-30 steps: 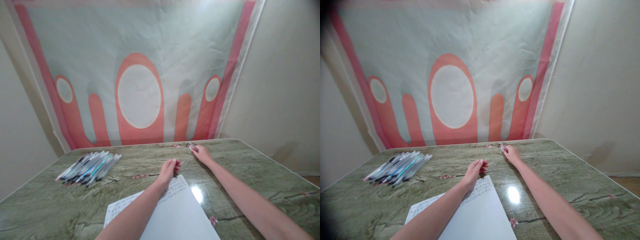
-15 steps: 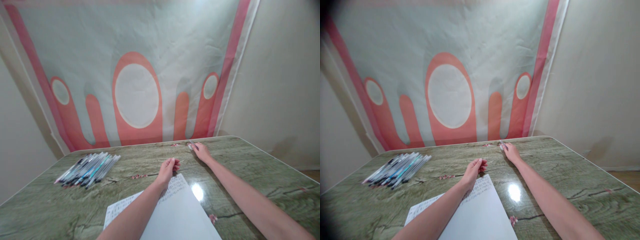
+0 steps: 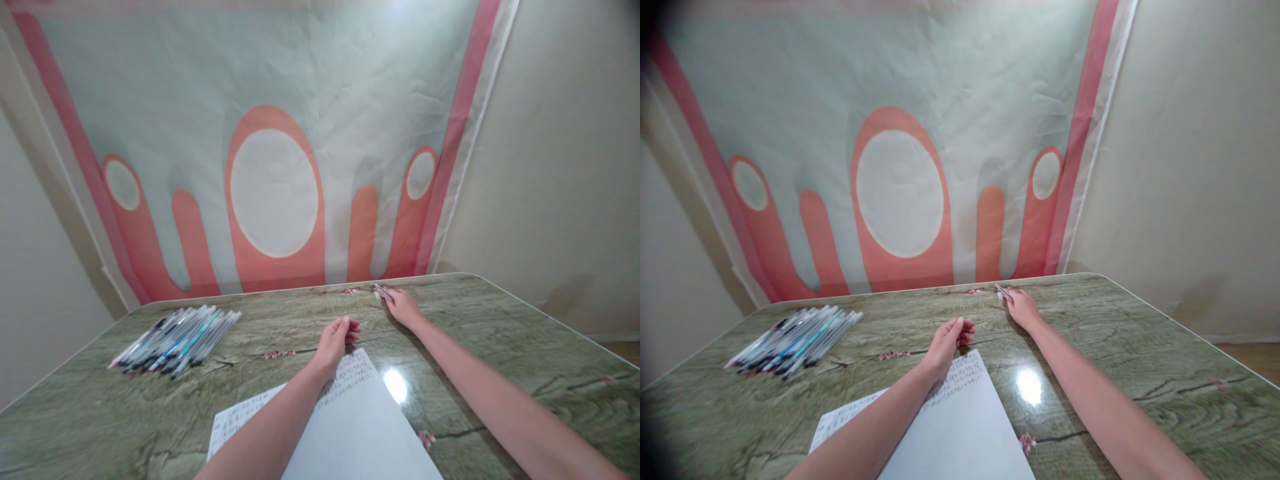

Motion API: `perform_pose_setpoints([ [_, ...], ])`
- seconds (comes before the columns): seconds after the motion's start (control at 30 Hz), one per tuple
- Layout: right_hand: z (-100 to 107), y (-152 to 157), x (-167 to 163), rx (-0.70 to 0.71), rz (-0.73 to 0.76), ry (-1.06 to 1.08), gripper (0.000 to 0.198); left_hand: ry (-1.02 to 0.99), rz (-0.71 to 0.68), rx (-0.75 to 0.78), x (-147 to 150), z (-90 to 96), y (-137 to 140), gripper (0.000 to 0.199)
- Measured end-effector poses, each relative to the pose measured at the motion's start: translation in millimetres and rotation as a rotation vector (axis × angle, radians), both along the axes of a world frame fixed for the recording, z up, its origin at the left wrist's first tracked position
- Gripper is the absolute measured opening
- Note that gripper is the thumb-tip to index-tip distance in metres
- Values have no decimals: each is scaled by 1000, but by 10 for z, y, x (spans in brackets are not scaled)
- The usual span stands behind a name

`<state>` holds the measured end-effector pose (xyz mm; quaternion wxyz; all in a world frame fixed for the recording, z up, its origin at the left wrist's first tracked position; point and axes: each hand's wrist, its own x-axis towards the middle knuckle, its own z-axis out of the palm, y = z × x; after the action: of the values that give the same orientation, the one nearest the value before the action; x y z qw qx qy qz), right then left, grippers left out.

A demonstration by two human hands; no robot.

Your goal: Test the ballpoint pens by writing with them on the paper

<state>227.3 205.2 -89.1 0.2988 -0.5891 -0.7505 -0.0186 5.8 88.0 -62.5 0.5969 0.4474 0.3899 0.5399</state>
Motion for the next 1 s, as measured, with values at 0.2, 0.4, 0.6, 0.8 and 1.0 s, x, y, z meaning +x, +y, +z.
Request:
perform_pose_setpoints([
  [0.2,-3,-7,5,25,12,-28,31,5,8,-4,0,12,-8,41],
  [0.4,52,-34,-34,77,128,-67,34,23,2,9,-6,-11,5,43],
  [0.6,47,-55,-60,146,216,-178,34,26,-11,14,-7,-7,-2,43],
  [0.8,17,-57,-90,116,174,-246,36,32,-6,8,-5,-6,1,43],
  [1.0,33,-74,-100,131,169,-241,30,35,-14,15,-10,-11,10,42],
])
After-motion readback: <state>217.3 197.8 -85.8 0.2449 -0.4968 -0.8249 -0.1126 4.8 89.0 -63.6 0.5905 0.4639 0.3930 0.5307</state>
